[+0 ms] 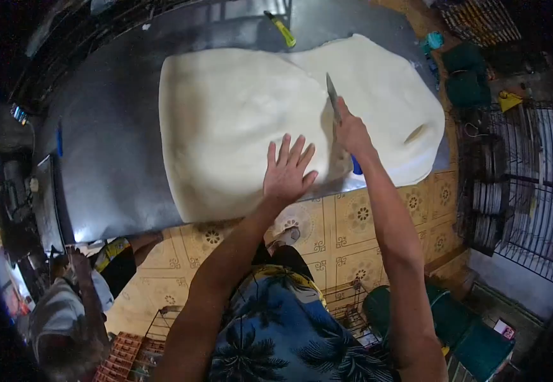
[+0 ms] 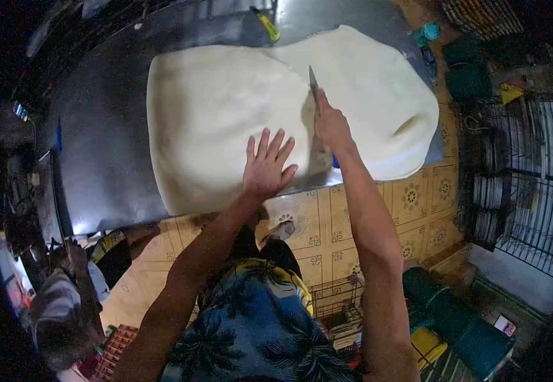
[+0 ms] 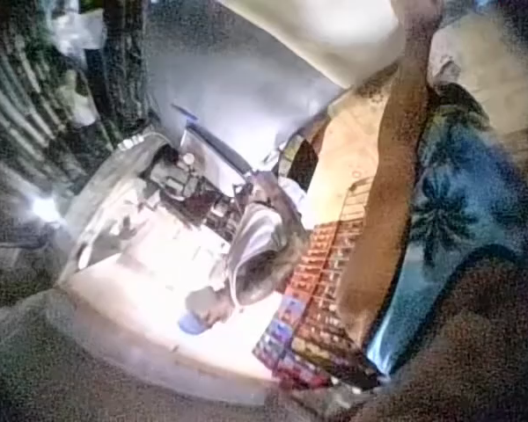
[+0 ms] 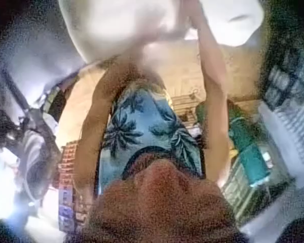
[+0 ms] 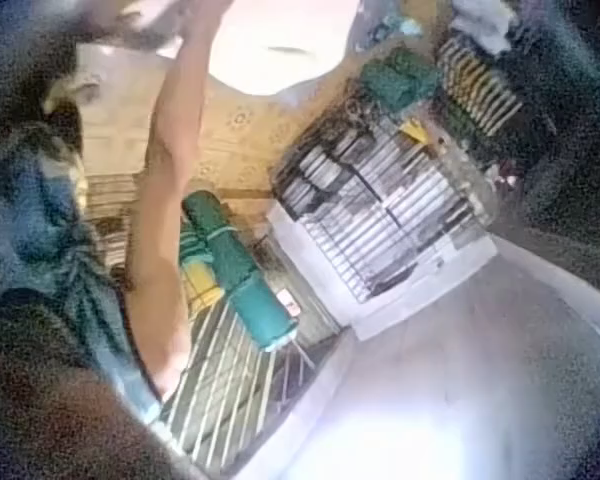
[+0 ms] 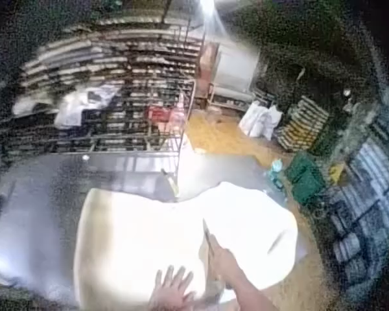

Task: Cutting a sheet of dough into strips and rolling the pieces into small balls on a bakery work table.

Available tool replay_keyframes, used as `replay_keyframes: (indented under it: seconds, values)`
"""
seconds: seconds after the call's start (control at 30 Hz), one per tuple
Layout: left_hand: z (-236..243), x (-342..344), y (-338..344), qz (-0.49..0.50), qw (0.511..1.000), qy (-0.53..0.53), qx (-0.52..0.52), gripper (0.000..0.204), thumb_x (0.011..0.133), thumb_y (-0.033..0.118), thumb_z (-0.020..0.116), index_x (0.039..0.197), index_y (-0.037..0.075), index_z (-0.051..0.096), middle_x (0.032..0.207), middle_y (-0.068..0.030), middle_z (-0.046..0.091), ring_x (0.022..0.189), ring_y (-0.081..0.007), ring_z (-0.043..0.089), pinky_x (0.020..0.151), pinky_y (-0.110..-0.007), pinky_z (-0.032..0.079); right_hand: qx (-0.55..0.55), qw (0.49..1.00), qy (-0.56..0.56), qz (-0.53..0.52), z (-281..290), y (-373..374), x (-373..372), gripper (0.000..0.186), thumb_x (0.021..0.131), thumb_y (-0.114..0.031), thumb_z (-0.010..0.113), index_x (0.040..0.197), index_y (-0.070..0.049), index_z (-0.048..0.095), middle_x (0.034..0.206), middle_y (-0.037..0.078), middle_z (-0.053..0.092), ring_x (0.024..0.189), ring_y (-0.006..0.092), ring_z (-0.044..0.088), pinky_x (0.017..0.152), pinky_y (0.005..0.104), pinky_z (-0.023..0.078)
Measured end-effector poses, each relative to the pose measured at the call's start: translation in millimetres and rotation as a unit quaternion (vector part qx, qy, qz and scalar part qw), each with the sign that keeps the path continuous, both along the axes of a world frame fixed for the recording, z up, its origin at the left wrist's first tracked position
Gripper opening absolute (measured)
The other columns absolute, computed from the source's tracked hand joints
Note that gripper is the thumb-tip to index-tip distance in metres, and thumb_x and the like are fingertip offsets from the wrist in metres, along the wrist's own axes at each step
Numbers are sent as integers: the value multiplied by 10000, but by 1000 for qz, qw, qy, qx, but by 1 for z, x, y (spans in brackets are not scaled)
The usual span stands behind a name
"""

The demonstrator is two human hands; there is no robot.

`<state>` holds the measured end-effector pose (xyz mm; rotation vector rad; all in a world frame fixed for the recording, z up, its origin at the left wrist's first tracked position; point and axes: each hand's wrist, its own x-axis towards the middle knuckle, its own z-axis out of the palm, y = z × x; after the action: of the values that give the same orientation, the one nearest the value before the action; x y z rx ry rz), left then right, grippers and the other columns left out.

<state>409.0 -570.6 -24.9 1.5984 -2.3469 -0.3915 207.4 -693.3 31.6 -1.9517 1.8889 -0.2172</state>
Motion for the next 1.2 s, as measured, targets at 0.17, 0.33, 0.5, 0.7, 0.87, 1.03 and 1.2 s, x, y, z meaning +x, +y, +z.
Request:
replay_keyframes:
  seconds: [0.17, 0.33, 0.5, 0.7, 0.87, 1.03, 1.2]
  values:
    - [-7, -8, 2, 7, 997, -72, 23, 691, 1075, 588, 344, 1660, 226, 291, 1750, -63, 193, 1618, -348, 103, 1291, -591, 39, 13, 999, 34, 25, -22, 52, -14, 699, 984, -161, 510, 1638, -94, 272, 961, 354, 698, 917, 524, 696, 854, 547, 554]
    - [15, 5, 2, 8, 995, 50, 81, 632, 1067, 510, 422, 1609, 188, 392, 1714, -88, 288, 1603, -357, 173, 1287, -583, 84, -1, 997, -32, 64, -4, 200, -30, 755, 960, -26, 473, 1658, -139, 211, 1080, 341, 689, 997, 506, 680, 829, 567, 551]
    - [27, 55, 16, 160, 980, -96, 66, 628, 1079, 433, 411, 1629, 138, 345, 1704, -139, 298, 1585, -425, 195, 1273, -614, 94, 82, 993, -87, 0, 19, 302, -26, 808, 934, 33, 490, 1672, -130, 207, 907, 331, 673, 733, 443, 666, 669, 521, 530]
    - [10, 67, 20, 116, 992, -47, -4, 645, 1055, 441, 413, 1609, 111, 398, 1714, -156, 261, 1587, -429, 170, 1254, -654, 115, 29, 992, -116, -47, 28, 200, 5, 754, 1018, -50, 489, 1690, -146, 161, 757, 211, 610, 588, 298, 570, 588, 463, 487]
    - [16, 73, 11, 113, 993, -3, 15, 645, 1012, 434, 513, 1563, 103, 457, 1670, -168, 330, 1561, -422, 234, 1246, -654, 157, -24, 999, -22, -12, 5, -16, 42, 728, 987, -123, 530, 1657, -206, 258, 873, 297, 706, 779, 510, 684, 705, 570, 532]
    - [14, 77, 16, 109, 994, -4, -6, 632, 1014, 439, 501, 1555, 115, 465, 1669, -143, 334, 1562, -395, 231, 1263, -631, 127, -13, 998, 4, 61, -22, -87, 54, 719, 944, -108, 526, 1632, -143, 323, 1073, 339, 701, 922, 440, 742, 784, 544, 577]
    - [7, 74, 15, 101, 990, -92, 32, 692, 1079, 516, 343, 1656, 140, 283, 1743, -123, 189, 1613, -377, 107, 1292, -594, 40, 48, 993, 40, 97, -13, 61, 35, 747, 971, -103, 503, 1660, -125, 218, 990, 354, 699, 833, 488, 716, 749, 554, 597]
